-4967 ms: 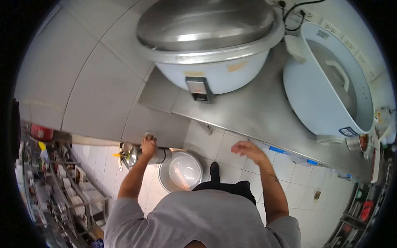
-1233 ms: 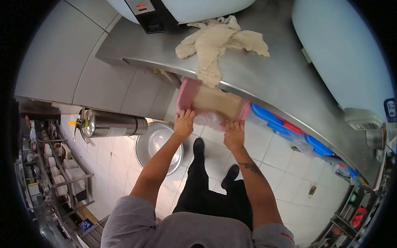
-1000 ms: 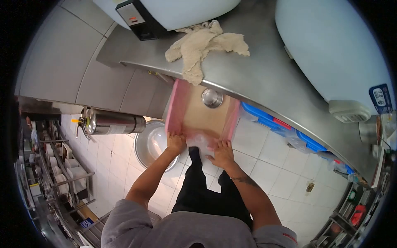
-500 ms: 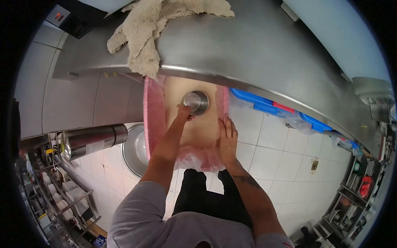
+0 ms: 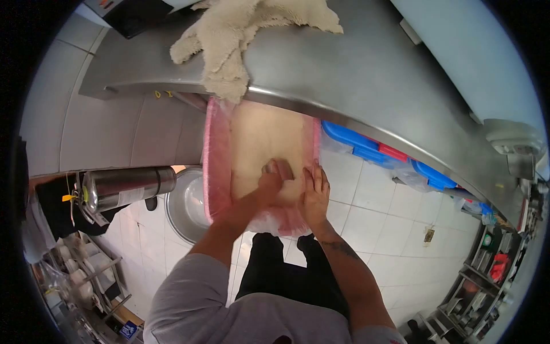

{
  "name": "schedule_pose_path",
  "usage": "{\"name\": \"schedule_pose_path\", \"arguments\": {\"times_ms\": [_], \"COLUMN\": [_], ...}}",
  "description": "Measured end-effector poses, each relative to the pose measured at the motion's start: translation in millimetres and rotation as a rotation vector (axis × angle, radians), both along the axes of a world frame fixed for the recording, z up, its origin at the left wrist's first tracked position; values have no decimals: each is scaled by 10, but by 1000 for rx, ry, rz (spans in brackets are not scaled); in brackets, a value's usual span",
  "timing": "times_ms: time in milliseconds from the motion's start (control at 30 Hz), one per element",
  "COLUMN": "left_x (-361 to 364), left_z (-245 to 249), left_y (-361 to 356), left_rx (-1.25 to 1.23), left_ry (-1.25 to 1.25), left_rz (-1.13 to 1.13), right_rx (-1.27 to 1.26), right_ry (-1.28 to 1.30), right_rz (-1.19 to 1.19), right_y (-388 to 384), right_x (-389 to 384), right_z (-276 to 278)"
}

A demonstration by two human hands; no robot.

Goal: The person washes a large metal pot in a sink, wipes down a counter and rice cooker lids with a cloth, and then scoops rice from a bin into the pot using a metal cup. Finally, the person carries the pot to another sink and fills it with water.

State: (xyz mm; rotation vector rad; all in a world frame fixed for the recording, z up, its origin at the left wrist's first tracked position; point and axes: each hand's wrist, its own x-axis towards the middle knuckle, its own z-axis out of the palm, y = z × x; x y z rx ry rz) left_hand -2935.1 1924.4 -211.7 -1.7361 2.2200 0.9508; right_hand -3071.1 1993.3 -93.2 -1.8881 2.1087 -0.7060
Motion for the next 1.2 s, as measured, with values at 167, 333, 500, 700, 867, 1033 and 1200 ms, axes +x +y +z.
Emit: {"name": "schedule_pose_path", "arguments": {"times_ms": [167, 333, 500, 700, 867, 1033, 1200], "left_x": [412, 849, 1047, 1852, 2716, 3244, 3427], "left_z": [-87, 704, 1473, 2266, 2584, 2106, 2313], "left_y": [-325, -334, -93, 364, 919, 1281, 1157], "left_rx": [433, 749, 878, 899, 475, -461, -1040], "left_ry": [225, 576, 889, 1273, 1159, 171, -67], "left_rz": [323, 516, 967, 1228, 1614, 1287, 1237], "right_rx": [63, 55, 59, 107, 137, 103, 139], "right_ry": [90, 62, 117, 262, 314, 333, 350], "right_rz": [-12, -8, 26, 31, 49, 63, 57], "right_y": [14, -11, 3, -10, -5, -17, -2], "right_x": [23, 27, 31, 68, 74, 82, 120], "right_z": [-9, -25, -105, -80, -105, -95, -21]}}
